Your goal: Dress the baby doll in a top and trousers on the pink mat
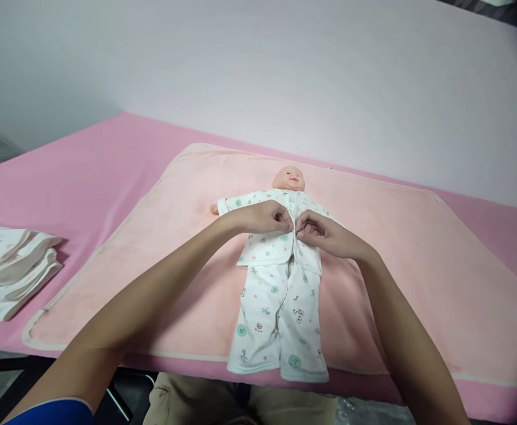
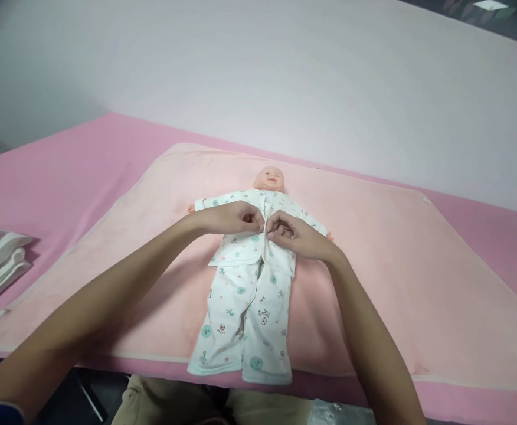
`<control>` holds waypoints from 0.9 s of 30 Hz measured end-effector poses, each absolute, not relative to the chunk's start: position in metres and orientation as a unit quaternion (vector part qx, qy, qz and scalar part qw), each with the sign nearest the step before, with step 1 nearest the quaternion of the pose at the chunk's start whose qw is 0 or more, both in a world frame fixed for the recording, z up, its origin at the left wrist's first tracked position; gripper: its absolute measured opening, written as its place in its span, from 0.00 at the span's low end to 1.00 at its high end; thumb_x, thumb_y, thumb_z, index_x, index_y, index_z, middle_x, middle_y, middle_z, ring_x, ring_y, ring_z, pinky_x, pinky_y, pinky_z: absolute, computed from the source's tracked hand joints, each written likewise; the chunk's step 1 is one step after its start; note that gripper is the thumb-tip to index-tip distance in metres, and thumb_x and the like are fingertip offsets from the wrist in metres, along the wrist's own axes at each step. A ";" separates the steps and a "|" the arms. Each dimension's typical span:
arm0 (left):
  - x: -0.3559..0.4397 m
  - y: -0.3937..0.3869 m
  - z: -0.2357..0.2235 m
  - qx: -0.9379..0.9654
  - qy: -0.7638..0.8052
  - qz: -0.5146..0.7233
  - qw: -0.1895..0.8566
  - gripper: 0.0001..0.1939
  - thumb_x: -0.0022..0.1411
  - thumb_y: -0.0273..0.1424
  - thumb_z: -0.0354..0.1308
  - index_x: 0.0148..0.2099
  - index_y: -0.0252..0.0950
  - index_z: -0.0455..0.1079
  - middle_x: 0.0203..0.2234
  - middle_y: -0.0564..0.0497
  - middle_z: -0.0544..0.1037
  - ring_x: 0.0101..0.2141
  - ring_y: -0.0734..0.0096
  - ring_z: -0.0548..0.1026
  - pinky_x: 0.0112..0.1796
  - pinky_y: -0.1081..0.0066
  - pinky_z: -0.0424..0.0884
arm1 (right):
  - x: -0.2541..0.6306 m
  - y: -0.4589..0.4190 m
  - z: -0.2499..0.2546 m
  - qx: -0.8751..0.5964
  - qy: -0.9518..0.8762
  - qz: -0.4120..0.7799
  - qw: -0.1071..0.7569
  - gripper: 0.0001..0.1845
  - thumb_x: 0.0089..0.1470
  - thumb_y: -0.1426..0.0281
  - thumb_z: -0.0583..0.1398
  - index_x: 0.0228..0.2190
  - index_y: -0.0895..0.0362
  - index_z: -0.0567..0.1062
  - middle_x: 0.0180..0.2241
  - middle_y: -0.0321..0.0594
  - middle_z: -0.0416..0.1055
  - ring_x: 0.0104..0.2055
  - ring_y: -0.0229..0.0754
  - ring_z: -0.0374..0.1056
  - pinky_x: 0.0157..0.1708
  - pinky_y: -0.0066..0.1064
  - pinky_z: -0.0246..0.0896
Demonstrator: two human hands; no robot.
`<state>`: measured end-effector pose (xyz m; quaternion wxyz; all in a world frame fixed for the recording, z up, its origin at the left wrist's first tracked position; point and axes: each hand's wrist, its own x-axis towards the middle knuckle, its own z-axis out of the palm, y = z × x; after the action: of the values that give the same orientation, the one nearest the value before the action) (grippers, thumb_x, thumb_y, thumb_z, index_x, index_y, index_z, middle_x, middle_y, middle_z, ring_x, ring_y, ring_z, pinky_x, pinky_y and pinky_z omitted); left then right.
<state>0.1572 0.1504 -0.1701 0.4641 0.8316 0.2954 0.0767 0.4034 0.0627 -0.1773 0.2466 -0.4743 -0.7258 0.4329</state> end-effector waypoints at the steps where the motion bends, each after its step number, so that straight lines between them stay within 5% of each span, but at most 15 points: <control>1: 0.157 0.150 -0.170 0.830 0.297 0.079 0.466 0.10 0.63 0.38 0.63 0.38 0.37 0.77 0.30 0.52 0.71 0.29 0.73 0.62 0.30 0.68 0.56 | 0.403 0.062 -0.178 -0.478 -0.733 0.412 0.256 0.12 0.66 0.58 0.65 0.45 0.51 0.76 0.41 0.38 0.75 0.38 0.40 0.65 0.39 0.34 0.61; 7: 0.155 0.147 -0.170 0.821 0.294 0.086 0.482 0.08 0.62 0.37 0.62 0.36 0.37 0.74 0.26 0.53 0.65 0.27 0.74 0.58 0.28 0.68 0.52 | 0.390 0.062 -0.193 -0.539 -0.706 0.307 0.341 0.11 0.57 0.59 0.72 0.37 0.51 0.80 0.40 0.36 0.79 0.34 0.39 0.67 0.36 0.34 0.63; 14: 0.153 0.146 -0.177 0.810 0.318 0.106 0.481 0.09 0.61 0.37 0.62 0.40 0.38 0.78 0.28 0.52 0.70 0.26 0.73 0.61 0.27 0.67 0.52 | 0.377 0.056 -0.201 -0.573 -0.645 0.277 0.423 0.10 0.51 0.60 0.75 0.32 0.52 0.85 0.33 0.38 0.82 0.33 0.42 0.74 0.36 0.36 0.69; 22: 0.158 0.140 -0.188 0.809 0.326 0.133 0.470 0.11 0.65 0.39 0.60 0.37 0.36 0.75 0.25 0.53 0.66 0.24 0.74 0.60 0.26 0.67 0.51 | 0.358 0.043 -0.205 -0.615 -0.665 0.116 0.406 0.03 0.55 0.66 0.72 0.34 0.50 0.86 0.37 0.38 0.85 0.38 0.47 0.79 0.43 0.42 0.73; 27: 0.159 0.138 -0.189 0.811 0.334 0.142 0.458 0.12 0.66 0.39 0.60 0.37 0.36 0.74 0.26 0.52 0.68 0.25 0.74 0.62 0.27 0.68 0.52 | 0.364 0.052 -0.209 -0.593 -0.672 0.173 0.408 0.07 0.53 0.64 0.74 0.33 0.52 0.83 0.34 0.36 0.82 0.35 0.44 0.77 0.38 0.37 0.72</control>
<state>0.1593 0.1379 -0.1889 0.4581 0.8114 0.3340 0.1422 0.3640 0.0518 -0.2086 0.4076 -0.5934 -0.6721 0.1733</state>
